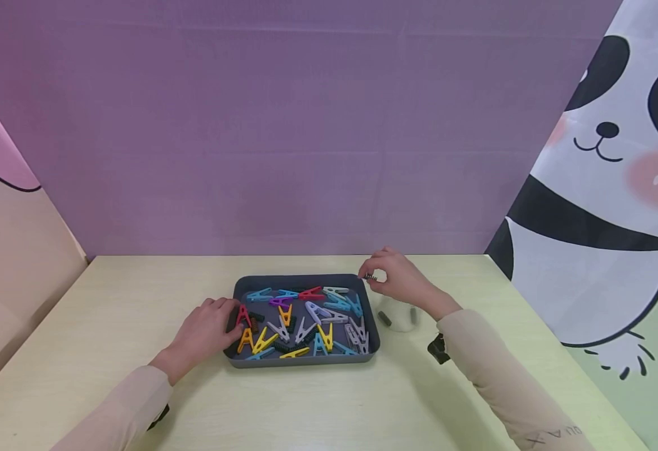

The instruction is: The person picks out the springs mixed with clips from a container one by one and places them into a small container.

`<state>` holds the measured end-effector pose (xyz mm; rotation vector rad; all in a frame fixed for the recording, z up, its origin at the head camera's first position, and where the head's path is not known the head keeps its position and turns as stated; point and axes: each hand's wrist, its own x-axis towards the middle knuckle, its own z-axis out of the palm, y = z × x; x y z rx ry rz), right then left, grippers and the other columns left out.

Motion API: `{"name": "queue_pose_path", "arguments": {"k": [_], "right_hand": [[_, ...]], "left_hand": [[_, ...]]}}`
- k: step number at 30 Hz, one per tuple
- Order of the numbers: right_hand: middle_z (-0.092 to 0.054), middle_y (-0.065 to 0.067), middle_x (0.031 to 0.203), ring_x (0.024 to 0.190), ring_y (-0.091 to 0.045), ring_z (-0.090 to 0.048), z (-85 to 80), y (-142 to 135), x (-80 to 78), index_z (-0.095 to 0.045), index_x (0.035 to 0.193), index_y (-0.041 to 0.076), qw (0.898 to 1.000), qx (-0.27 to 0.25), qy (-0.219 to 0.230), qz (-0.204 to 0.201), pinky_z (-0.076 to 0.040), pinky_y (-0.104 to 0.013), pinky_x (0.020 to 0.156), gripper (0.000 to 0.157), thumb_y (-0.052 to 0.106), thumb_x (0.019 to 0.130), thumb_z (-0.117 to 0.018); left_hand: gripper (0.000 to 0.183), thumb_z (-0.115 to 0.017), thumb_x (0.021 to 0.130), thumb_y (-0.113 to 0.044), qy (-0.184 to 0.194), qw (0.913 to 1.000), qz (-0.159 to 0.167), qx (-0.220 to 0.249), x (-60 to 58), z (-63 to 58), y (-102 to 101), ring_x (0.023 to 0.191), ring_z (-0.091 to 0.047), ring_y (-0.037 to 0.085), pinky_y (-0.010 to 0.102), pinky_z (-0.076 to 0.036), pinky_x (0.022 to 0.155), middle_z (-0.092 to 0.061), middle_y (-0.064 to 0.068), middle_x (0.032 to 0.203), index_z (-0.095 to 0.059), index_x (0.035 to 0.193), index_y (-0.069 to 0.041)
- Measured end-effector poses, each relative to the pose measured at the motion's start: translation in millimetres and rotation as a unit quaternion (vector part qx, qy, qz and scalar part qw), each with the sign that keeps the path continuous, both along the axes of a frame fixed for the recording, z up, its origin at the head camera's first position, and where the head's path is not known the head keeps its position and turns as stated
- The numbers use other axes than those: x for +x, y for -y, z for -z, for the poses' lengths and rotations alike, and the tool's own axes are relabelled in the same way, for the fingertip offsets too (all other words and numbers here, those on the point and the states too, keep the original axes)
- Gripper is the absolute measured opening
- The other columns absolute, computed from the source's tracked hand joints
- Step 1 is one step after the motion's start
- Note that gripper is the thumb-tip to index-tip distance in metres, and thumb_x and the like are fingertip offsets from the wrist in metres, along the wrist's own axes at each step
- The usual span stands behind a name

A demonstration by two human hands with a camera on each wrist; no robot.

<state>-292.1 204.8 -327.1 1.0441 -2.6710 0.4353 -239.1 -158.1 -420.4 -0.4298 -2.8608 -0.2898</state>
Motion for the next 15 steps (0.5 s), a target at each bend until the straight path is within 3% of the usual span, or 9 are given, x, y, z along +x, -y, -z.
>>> {"name": "queue_pose_path", "arguments": {"k": [15], "right_hand": [[-0.063, 0.000, 0.082, 0.084, -0.019, -0.050, 5.9, -54, -6.1, -0.069, 0.088, 0.010, 0.998, -0.038, 0.012, 0.043, -0.043, -0.037, 0.075, 0.019, -0.002, 0.074, -0.065]], "left_hand": [[0.048, -0.066, 0.079, -0.033, 0.008, 1.0000, -0.005, 0.000, 0.5, -1.4, -1, 0.100, -0.055, 0.030, 0.045, -0.049, 0.087, -0.061, 0.014, 0.113, -0.056, 0.116, -0.004]]}}
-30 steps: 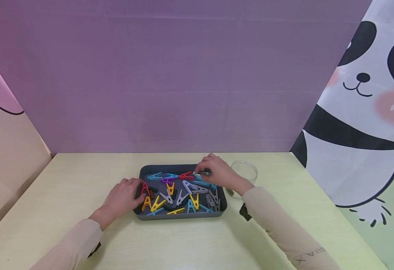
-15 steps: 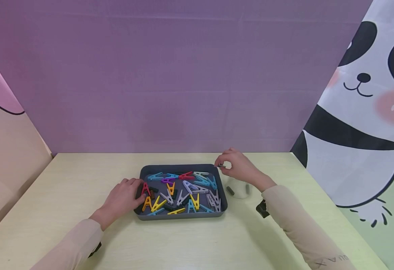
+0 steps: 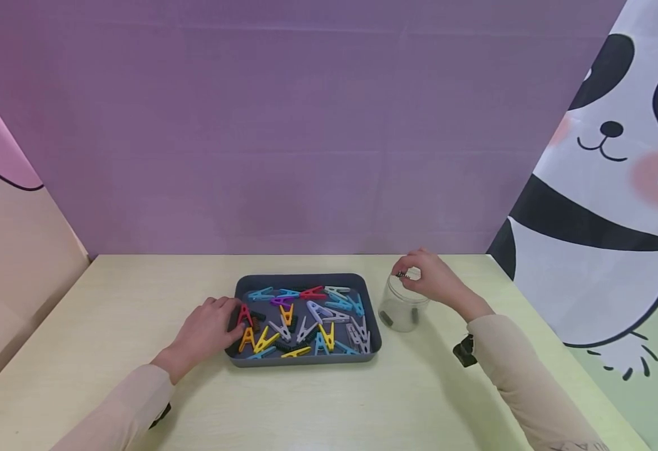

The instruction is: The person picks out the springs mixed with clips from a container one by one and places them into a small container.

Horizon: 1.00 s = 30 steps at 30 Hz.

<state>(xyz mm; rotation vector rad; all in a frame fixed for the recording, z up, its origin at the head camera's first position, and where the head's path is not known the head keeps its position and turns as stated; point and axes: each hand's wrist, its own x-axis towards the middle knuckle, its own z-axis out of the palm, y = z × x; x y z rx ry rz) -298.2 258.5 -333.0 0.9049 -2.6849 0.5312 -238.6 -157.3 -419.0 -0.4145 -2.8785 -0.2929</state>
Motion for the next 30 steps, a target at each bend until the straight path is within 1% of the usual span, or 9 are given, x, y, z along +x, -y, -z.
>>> {"name": "queue_pose_path", "arguments": {"k": [4, 10, 15, 22, 30], "right_hand": [[-0.064, 0.000, 0.080, 0.080, -0.018, -0.050, 7.8, -8, -2.2, -0.069, 0.086, 0.011, 1.000, 0.008, 0.005, 0.009, -0.040, -0.035, 0.074, 0.019, -0.002, 0.073, -0.065], [-0.066, 0.001, 0.080, 0.079, -0.017, -0.050, 16.2, -14, -3.8, -0.069, 0.084, 0.011, 1.000, 0.019, 0.011, 0.007, -0.038, -0.036, 0.075, 0.020, -0.004, 0.072, -0.064], [-0.067, 0.001, 0.081, 0.080, -0.017, -0.050, 17.0, -12, -4.0, -0.070, 0.085, 0.010, 1.000, 0.027, 0.013, 0.006, -0.039, -0.035, 0.075, 0.020, -0.004, 0.072, -0.064], [-0.067, 0.001, 0.084, 0.082, -0.018, -0.050, 17.0, -10, -1.6, -0.070, 0.086, 0.012, 0.999, 0.033, 0.035, 0.013, -0.041, -0.035, 0.074, 0.019, -0.002, 0.073, -0.066], [-0.067, 0.000, 0.085, 0.082, -0.017, -0.049, 15.9, -9, -1.7, -0.070, 0.087, 0.012, 0.998, 0.045, 0.042, 0.019, -0.041, -0.033, 0.073, 0.019, -0.001, 0.073, -0.066]], "left_hand": [[0.049, -0.067, 0.079, -0.033, 0.000, 1.0000, -0.001, -0.002, -0.7, 0.9, 0, 0.100, -0.055, 0.030, 0.044, -0.049, 0.086, -0.061, 0.014, 0.114, -0.056, 0.117, -0.004], [0.050, -0.066, 0.078, -0.034, -0.001, 1.0000, 0.001, -0.002, -0.9, 1.8, 0, 0.100, -0.055, 0.030, 0.044, -0.049, 0.086, -0.061, 0.014, 0.113, -0.056, 0.117, -0.004], [0.049, -0.066, 0.078, -0.034, -0.004, 1.0000, 0.000, -0.001, -1.2, 2.4, 0, 0.100, -0.055, 0.030, 0.044, -0.049, 0.086, -0.061, 0.014, 0.114, -0.056, 0.117, -0.004], [0.049, -0.066, 0.079, -0.033, 0.000, 1.0000, -0.001, 0.001, -1.4, 2.9, 0, 0.100, -0.055, 0.030, 0.044, -0.049, 0.087, -0.061, 0.014, 0.114, -0.056, 0.117, -0.004], [0.049, -0.066, 0.079, -0.033, -0.002, 1.0000, -0.001, -0.001, -1.7, 2.2, 1, 0.102, -0.055, 0.030, 0.044, -0.049, 0.087, -0.061, 0.014, 0.115, -0.056, 0.117, -0.003]]}}
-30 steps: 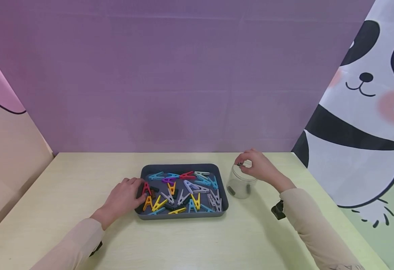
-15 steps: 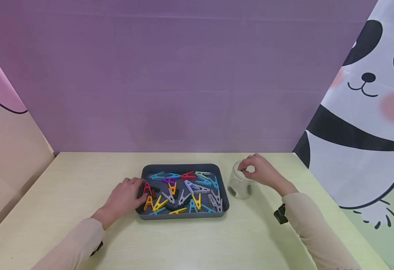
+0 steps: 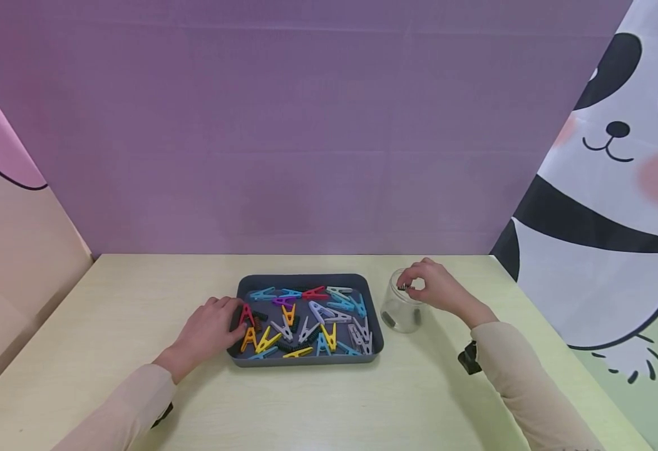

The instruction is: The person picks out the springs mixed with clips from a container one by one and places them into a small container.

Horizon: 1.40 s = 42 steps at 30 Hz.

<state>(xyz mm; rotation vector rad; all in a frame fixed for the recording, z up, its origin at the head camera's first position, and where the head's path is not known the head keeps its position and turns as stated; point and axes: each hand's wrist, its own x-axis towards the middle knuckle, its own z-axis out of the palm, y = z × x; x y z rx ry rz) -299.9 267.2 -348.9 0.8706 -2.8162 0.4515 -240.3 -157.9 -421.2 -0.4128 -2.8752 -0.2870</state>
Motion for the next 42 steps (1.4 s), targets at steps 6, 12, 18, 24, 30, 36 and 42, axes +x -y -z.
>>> {"name": "queue_pose_path", "arguments": {"k": [6, 12, 18, 24, 30, 36, 42], "right_hand": [[-0.067, 0.000, 0.083, 0.080, -0.017, -0.049, -0.3, 1, -0.1, -0.069, 0.085, 0.011, 1.000, 0.006, -0.001, 0.002, -0.042, -0.033, 0.071, 0.018, -0.001, 0.073, -0.065], [-0.068, 0.000, 0.086, 0.083, -0.017, -0.050, 2.1, 1, -1.1, -0.069, 0.086, 0.011, 1.000, 0.012, 0.008, 0.014, -0.043, -0.034, 0.075, 0.016, 0.000, 0.076, -0.064], [-0.068, 0.000, 0.085, 0.082, -0.018, -0.050, 1.7, 0, 0.4, -0.069, 0.086, 0.010, 1.000, 0.009, -0.003, 0.007, -0.043, -0.035, 0.074, 0.016, -0.001, 0.075, -0.064], [-0.068, -0.002, 0.083, 0.081, -0.023, -0.054, 0.1, -1, -0.1, -0.069, 0.085, 0.008, 1.000, 0.001, -0.018, -0.015, -0.044, -0.037, 0.074, 0.017, -0.003, 0.075, -0.063], [-0.068, -0.005, 0.084, 0.080, -0.021, -0.056, -6.8, -1, -1.7, -0.069, 0.088, 0.005, 1.000, -0.018, -0.021, -0.008, -0.047, -0.041, 0.076, 0.015, -0.002, 0.075, -0.064], [-0.066, -0.004, 0.085, 0.084, -0.020, -0.055, -18.1, 3, 0.3, -0.068, 0.092, 0.007, 0.999, -0.032, -0.006, 0.008, -0.047, -0.044, 0.081, 0.016, 0.002, 0.077, -0.064], [-0.066, -0.002, 0.085, 0.086, -0.021, -0.055, -26.0, 12, 2.7, -0.068, 0.092, 0.009, 0.999, -0.035, -0.016, -0.003, -0.046, -0.043, 0.081, 0.016, 0.003, 0.078, -0.064]], "left_hand": [[0.050, -0.065, 0.079, -0.034, 0.006, 1.0000, -0.002, -0.003, 0.2, -0.3, 0, 0.102, -0.055, 0.030, 0.044, -0.048, 0.088, -0.061, 0.014, 0.115, -0.056, 0.118, -0.004], [0.050, -0.066, 0.079, -0.033, 0.009, 1.0000, 0.000, -0.001, 0.5, -0.9, 0, 0.102, -0.055, 0.030, 0.045, -0.048, 0.088, -0.061, 0.014, 0.115, -0.056, 0.118, -0.004], [0.049, -0.065, 0.080, -0.033, 0.003, 1.0000, 0.002, 0.001, 0.4, -0.7, 0, 0.102, -0.055, 0.030, 0.045, -0.048, 0.088, -0.061, 0.014, 0.115, -0.056, 0.117, -0.004], [0.048, -0.065, 0.080, -0.033, 0.001, 1.0000, 0.002, 0.003, 0.8, -1.0, -1, 0.101, -0.055, 0.031, 0.045, -0.048, 0.087, -0.061, 0.014, 0.114, -0.056, 0.117, -0.004], [0.048, -0.065, 0.079, -0.033, -0.002, 1.0000, 0.002, 0.004, 1.2, -1.1, -1, 0.101, -0.055, 0.030, 0.045, -0.048, 0.087, -0.061, 0.014, 0.113, -0.056, 0.116, -0.004], [0.048, -0.065, 0.079, -0.033, -0.002, 1.0000, 0.001, 0.005, 0.9, -1.0, 0, 0.101, -0.055, 0.030, 0.045, -0.049, 0.087, -0.061, 0.013, 0.114, -0.057, 0.116, -0.004], [0.047, -0.065, 0.080, -0.033, -0.006, 1.0000, 0.003, 0.005, 0.5, -0.6, 0, 0.101, -0.055, 0.030, 0.045, -0.049, 0.087, -0.061, 0.013, 0.114, -0.057, 0.116, -0.004]]}}
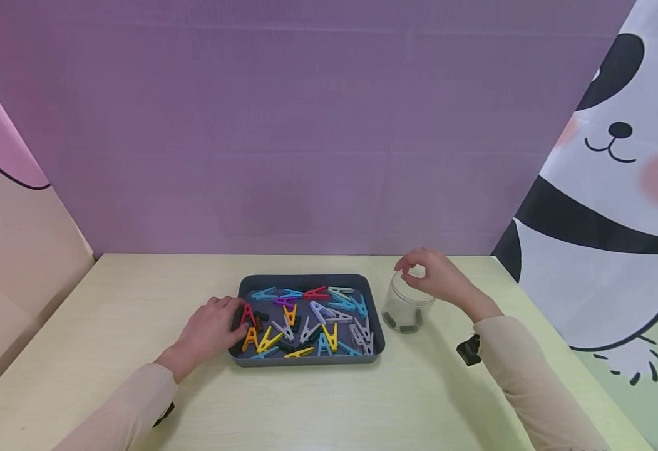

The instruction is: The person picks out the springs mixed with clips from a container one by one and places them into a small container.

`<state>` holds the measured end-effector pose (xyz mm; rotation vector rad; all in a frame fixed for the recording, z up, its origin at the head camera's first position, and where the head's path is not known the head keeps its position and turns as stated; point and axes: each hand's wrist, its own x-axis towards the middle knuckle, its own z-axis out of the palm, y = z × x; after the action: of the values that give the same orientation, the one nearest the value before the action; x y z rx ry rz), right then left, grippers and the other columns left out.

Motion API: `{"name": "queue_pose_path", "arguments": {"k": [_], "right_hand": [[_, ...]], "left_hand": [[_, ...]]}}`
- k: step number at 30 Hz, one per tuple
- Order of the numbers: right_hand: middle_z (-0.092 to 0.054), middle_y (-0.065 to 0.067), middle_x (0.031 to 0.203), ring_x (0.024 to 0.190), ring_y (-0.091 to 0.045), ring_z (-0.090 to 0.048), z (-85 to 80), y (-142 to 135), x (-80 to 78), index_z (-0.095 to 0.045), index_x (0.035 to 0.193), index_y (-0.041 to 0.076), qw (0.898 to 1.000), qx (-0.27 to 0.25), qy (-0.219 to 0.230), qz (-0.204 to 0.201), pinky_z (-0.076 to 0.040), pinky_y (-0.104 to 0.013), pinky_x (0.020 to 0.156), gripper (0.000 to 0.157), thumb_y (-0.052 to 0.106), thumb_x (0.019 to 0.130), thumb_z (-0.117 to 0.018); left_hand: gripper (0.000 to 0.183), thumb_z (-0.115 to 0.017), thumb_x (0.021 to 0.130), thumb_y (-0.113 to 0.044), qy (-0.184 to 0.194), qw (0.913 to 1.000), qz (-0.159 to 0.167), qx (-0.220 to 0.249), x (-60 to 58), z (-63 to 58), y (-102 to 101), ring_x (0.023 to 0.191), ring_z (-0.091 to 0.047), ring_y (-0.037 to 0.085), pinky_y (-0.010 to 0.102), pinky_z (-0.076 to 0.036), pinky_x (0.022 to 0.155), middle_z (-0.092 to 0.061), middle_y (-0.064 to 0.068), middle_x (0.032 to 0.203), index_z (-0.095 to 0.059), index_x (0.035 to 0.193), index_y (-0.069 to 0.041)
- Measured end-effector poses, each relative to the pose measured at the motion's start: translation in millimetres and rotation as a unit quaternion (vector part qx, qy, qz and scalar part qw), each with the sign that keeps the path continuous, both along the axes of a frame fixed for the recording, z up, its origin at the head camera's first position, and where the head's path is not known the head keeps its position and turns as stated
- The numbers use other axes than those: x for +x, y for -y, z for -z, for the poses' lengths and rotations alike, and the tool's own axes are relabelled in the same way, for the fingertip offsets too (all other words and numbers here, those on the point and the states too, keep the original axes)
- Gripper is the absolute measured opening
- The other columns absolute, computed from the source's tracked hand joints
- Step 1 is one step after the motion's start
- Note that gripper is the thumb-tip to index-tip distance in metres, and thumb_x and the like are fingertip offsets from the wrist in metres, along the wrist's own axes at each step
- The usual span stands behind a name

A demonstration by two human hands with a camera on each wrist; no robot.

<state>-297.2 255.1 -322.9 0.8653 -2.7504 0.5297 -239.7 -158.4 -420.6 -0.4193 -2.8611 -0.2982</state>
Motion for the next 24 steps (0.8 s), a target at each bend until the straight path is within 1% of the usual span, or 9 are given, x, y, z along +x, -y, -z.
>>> {"name": "queue_pose_path", "arguments": {"k": [4, 9, 15, 18, 21, 24], "right_hand": [[-0.066, -0.002, 0.085, 0.088, -0.023, -0.056, -3.3, 11, 3.6, -0.067, 0.093, 0.009, 1.000, -0.002, -0.015, -0.017, -0.046, -0.041, 0.081, 0.016, 0.003, 0.078, -0.065], [-0.066, 0.000, 0.086, 0.088, -0.020, -0.054, -1.6, 27, 8.9, -0.068, 0.094, 0.011, 0.999, 0.005, -0.015, -0.032, -0.046, -0.038, 0.079, 0.017, 0.006, 0.078, -0.067], [-0.067, -0.001, 0.094, 0.090, -0.019, -0.056, 7.5, 47, 13.8, -0.069, 0.095, 0.012, 0.997, 0.043, -0.009, -0.062, -0.047, -0.039, 0.083, 0.017, 0.008, 0.079, -0.066], [-0.067, 0.001, 0.095, 0.091, -0.017, -0.056, 14.0, 56, 16.5, -0.069, 0.096, 0.013, 0.996, 0.057, 0.000, -0.073, -0.048, -0.037, 0.083, 0.017, 0.010, 0.079, -0.067], [-0.067, 0.001, 0.094, 0.090, -0.017, -0.056, 21.0, 64, 18.5, -0.069, 0.095, 0.014, 0.994, 0.059, 0.001, -0.092, -0.049, -0.035, 0.081, 0.017, 0.011, 0.078, -0.067], [-0.066, 0.001, 0.093, 0.087, -0.018, -0.057, 27.8, 70, 19.6, -0.070, 0.094, 0.012, 0.992, 0.057, -0.001, -0.116, -0.049, -0.034, 0.079, 0.017, 0.010, 0.078, -0.067]], "left_hand": [[0.047, -0.065, 0.079, -0.033, -0.002, 1.0000, 0.002, 0.000, 0.3, -0.3, 0, 0.101, -0.056, 0.030, 0.045, -0.049, 0.087, -0.062, 0.013, 0.113, -0.057, 0.116, -0.004], [0.048, -0.066, 0.079, -0.034, -0.001, 1.0000, 0.000, -0.004, 0.8, -1.1, -1, 0.101, -0.055, 0.031, 0.045, -0.049, 0.085, -0.062, 0.013, 0.113, -0.056, 0.116, -0.005], [0.049, -0.066, 0.079, -0.034, 0.002, 0.9999, -0.004, -0.009, 0.9, -1.6, -1, 0.102, -0.055, 0.031, 0.046, -0.049, 0.085, -0.062, 0.013, 0.114, -0.056, 0.117, -0.005], [0.050, -0.066, 0.078, -0.035, 0.005, 0.9999, -0.006, -0.011, 0.9, -1.6, -1, 0.101, -0.055, 0.030, 0.046, -0.049, 0.086, -0.062, 0.013, 0.114, -0.056, 0.117, -0.005], [0.051, -0.066, 0.078, -0.035, 0.005, 0.9999, -0.006, -0.015, 0.8, -1.3, -1, 0.101, -0.055, 0.030, 0.045, -0.049, 0.085, -0.062, 0.013, 0.114, -0.056, 0.117, -0.005], [0.051, -0.066, 0.078, -0.036, 0.002, 0.9998, -0.005, -0.017, 0.8, -1.0, -1, 0.100, -0.055, 0.030, 0.045, -0.049, 0.085, -0.062, 0.013, 0.113, -0.056, 0.117, -0.004]]}}
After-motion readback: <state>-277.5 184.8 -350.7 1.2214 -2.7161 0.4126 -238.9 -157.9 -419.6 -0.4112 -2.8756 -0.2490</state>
